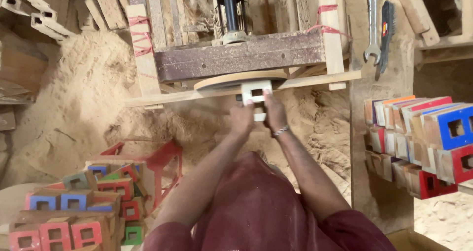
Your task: The person sands the edges of small, colorful wooden blocks using a rotating sanding machine. They handle the blocks one at a time, pressing them against the spinning wheel to smooth the surfaces, then placing them into a cardboard box.
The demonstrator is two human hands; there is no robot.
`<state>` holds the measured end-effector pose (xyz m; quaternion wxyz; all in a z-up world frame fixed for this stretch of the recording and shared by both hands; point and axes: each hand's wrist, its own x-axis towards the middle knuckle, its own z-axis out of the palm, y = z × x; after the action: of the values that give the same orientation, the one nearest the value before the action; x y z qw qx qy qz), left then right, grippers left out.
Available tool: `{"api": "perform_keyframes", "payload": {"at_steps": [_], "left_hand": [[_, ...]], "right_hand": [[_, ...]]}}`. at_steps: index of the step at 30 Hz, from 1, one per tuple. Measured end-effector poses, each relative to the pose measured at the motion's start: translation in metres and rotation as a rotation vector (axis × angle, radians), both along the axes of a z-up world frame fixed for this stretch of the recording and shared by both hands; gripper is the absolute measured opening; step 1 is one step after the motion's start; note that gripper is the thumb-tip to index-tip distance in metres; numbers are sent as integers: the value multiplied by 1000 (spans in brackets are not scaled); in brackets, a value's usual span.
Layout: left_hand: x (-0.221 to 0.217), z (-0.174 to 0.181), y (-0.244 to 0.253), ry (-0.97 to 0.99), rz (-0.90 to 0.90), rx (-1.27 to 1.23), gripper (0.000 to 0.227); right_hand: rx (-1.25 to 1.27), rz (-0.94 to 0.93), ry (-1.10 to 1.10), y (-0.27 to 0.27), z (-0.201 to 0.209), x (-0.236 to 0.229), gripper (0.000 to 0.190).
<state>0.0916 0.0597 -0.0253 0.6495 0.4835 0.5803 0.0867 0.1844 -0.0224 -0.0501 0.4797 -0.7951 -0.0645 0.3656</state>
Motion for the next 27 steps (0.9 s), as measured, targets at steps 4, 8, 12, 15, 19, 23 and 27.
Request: {"api": "perform_keyframes", "payload": {"at_steps": [4,8,12,15,19,23,27], "left_hand": [[3,16,-8,-52,6,22,34],[-33,18,21,-64,54,-46,34],[-22,3,12,-92,32,0,35],[8,-6,-13,-199,23,126,31],[48,2,-30,-30,-33,-70,36],[35,18,-40,-297,-181,-197,49],[-28,33,-62,-361,-400,396,50]], "right_hand": [[46,-7,22,-5,0,8,52],[-33,146,-198,21,-28,-19,57],[102,167,-315,10,-36,-7,53],[79,4,-110,-15,-30,18,53],[129,-153,96,-31,-11,53,50],[124,37,-142,-60,25,47,54],[-215,211,-675,-110,88,7,43]]}}
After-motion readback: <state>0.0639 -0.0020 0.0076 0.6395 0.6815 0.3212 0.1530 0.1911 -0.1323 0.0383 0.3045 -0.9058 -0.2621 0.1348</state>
